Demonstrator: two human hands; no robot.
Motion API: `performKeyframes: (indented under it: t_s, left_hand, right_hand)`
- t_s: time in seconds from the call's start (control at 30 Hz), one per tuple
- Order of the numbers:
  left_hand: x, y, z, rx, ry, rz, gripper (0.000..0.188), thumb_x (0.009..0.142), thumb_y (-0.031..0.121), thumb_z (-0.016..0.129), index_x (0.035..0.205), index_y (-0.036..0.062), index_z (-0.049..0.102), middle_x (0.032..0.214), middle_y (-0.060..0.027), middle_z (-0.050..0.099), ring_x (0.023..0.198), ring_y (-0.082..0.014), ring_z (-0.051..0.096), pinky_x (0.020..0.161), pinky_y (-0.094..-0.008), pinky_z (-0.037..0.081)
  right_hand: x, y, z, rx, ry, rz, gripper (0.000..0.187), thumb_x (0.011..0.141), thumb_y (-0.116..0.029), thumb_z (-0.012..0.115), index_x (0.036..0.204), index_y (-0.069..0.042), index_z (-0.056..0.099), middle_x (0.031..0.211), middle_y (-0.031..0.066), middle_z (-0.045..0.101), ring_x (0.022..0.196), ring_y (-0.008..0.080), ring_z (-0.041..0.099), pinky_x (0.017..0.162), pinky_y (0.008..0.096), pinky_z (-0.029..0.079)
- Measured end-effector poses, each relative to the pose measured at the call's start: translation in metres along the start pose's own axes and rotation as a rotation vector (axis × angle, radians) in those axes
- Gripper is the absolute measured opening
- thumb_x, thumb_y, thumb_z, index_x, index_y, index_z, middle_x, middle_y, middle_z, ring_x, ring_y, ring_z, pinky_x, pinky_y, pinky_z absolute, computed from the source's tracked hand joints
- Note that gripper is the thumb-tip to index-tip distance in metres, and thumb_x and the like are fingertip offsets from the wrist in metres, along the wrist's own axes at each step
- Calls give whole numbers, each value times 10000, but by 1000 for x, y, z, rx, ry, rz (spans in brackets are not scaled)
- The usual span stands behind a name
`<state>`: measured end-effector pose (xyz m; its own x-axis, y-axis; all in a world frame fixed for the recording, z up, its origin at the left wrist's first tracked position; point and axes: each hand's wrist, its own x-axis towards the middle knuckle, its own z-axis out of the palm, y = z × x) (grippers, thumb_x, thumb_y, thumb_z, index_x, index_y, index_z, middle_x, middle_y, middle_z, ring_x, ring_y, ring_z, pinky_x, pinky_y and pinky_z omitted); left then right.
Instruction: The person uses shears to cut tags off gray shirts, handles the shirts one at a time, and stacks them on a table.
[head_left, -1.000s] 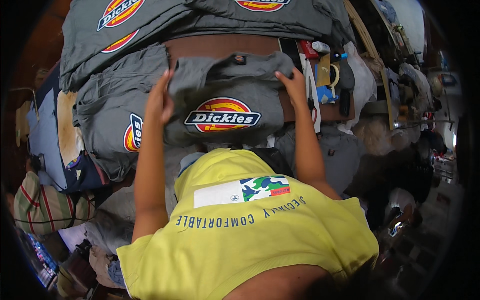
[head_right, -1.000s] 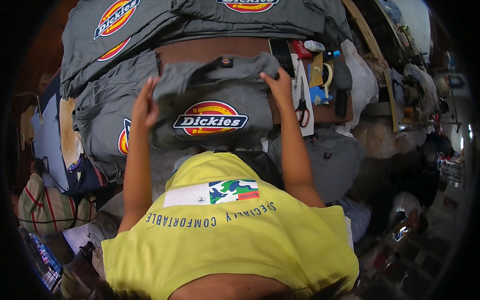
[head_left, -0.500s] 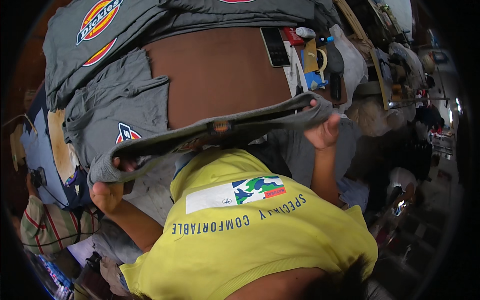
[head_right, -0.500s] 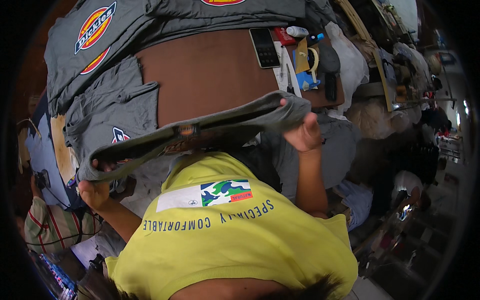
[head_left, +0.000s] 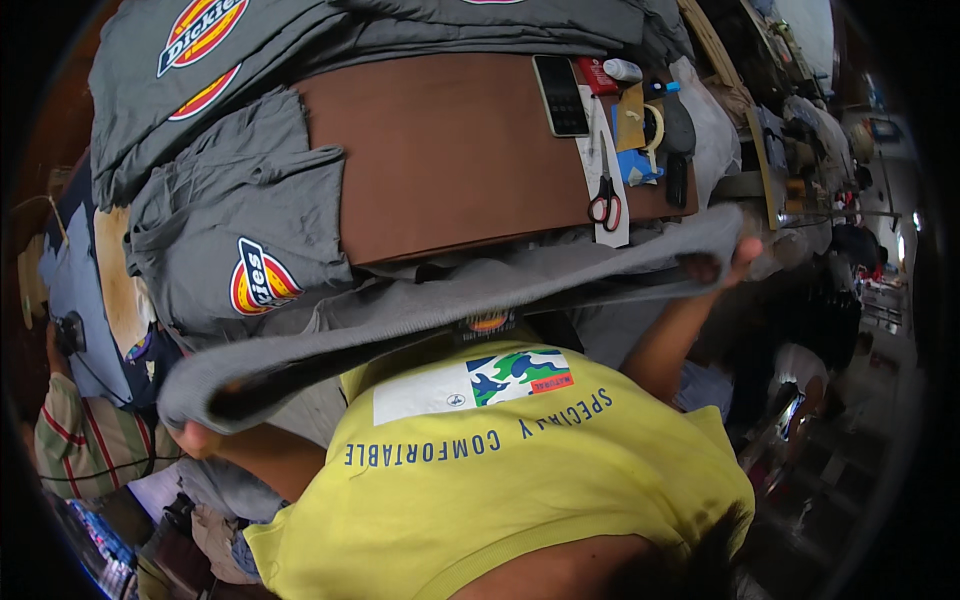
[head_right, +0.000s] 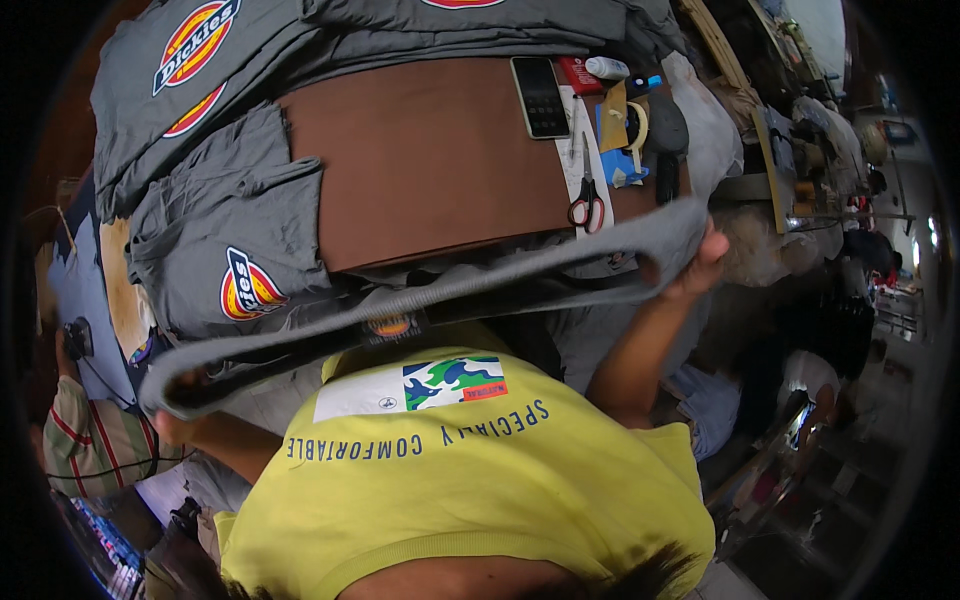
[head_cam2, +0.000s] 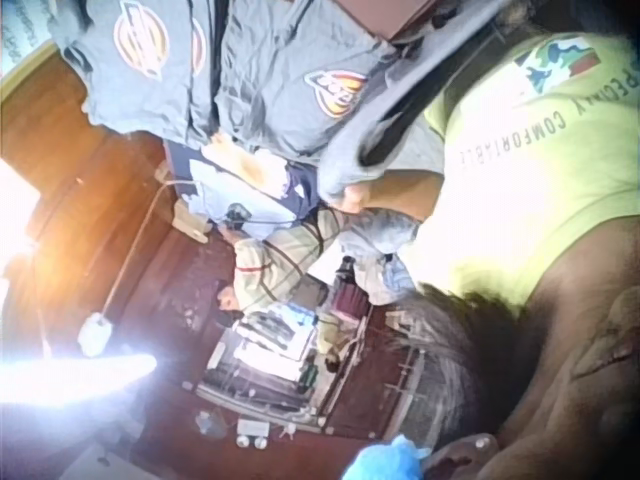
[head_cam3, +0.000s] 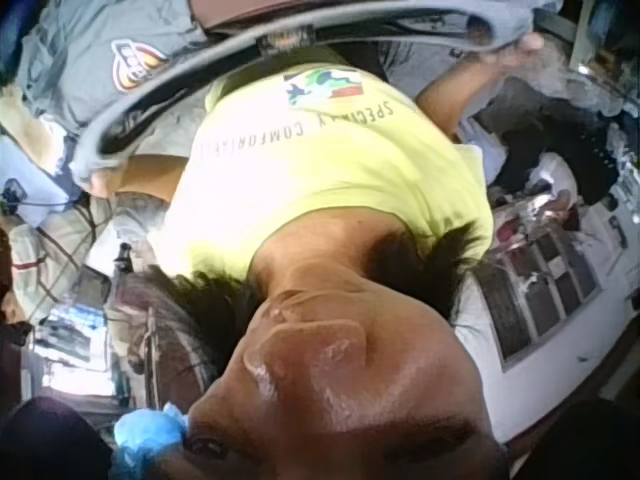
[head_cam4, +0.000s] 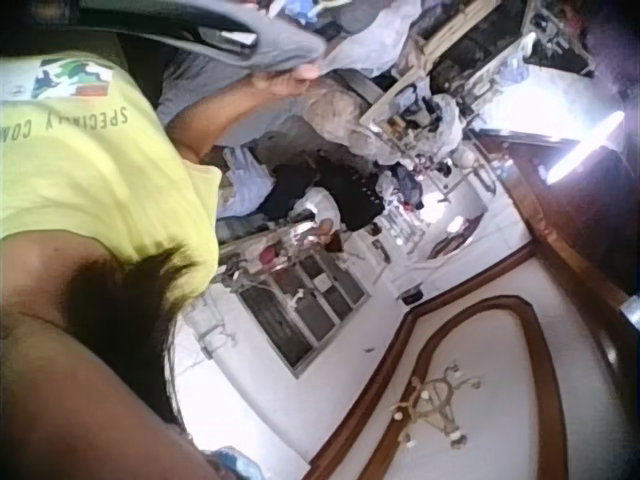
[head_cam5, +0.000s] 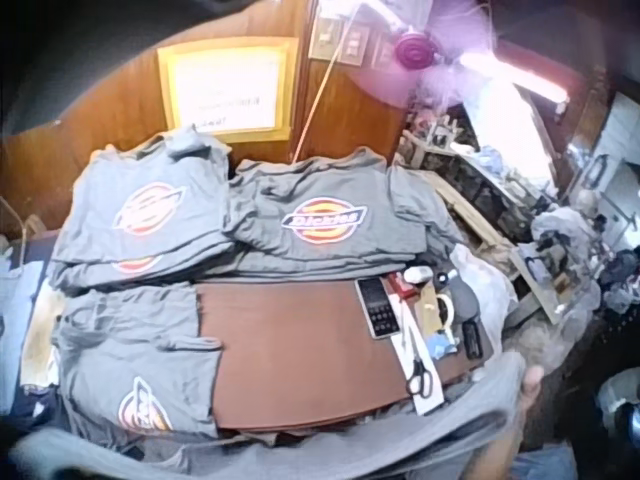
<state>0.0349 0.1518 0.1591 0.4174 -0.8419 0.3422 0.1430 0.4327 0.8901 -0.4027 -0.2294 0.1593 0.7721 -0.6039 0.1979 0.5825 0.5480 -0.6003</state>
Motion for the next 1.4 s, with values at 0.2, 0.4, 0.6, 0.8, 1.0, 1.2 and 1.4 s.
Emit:
performKeyframes:
  t_s: [0.2,0.4,0.6,0.8,1.0,1.2,1.4]
  left_hand:
    - [128,-93,-56,188,360,-456,320,854,173,591,1069,-61,547,1040,-118,588,928,-186,574,832,-309,443]
    - [198,-209,-90,288,248,-842,583,767,395,673,1053,-96,545,1083,-204,570,1067,-273,528,935,-350,369]
    - [179,-205,-102,-347,234,-817,521,832,374,603,1099,-67,525,1103,-185,572,1037,-269,557,905,-375,441]
    - [216,-241,-138,-590,338,-779,444,875,315,550,1100,-66,521,1127,-200,561,1045,-289,560,923,-401,440]
    - [215,-239,-134,-622,355,-740,381,884,260,542,1094,-58,530,1107,-196,572,1026,-282,569,914,-387,450]
    - [159,-153,-67,-539,202,-562,313,906,214,492,1058,-52,554,1107,-201,569,1053,-300,546,962,-402,395]
    - [24,-46,-65,-175,-334,-173,341,759,231,649,898,-71,573,852,-177,610,749,-266,611,697,-365,466]
  right_hand:
    - [176,70,-88,121,73,340,289,868,-165,557,1090,21,543,1087,131,597,1006,219,574,920,357,426]
    - [224,141,-195,56,410,532,286,865,-235,572,1041,-9,557,1037,104,624,966,219,599,881,344,452]
    - [223,146,-166,-12,308,798,468,805,-382,628,1045,11,552,975,98,635,901,200,610,860,326,468]
    - [262,163,-200,-86,578,573,350,837,-277,613,1004,28,576,988,138,624,936,253,597,897,402,440]
    - [261,163,-193,-94,563,494,328,855,-182,586,1071,59,532,1076,163,591,1029,251,561,929,391,415]
    - [190,106,-119,-168,243,353,342,862,-135,567,1122,75,491,1101,151,573,1016,227,561,935,345,404]
    - [31,-17,-65,-468,117,123,367,853,-225,542,1087,45,462,934,156,569,798,253,583,680,405,497]
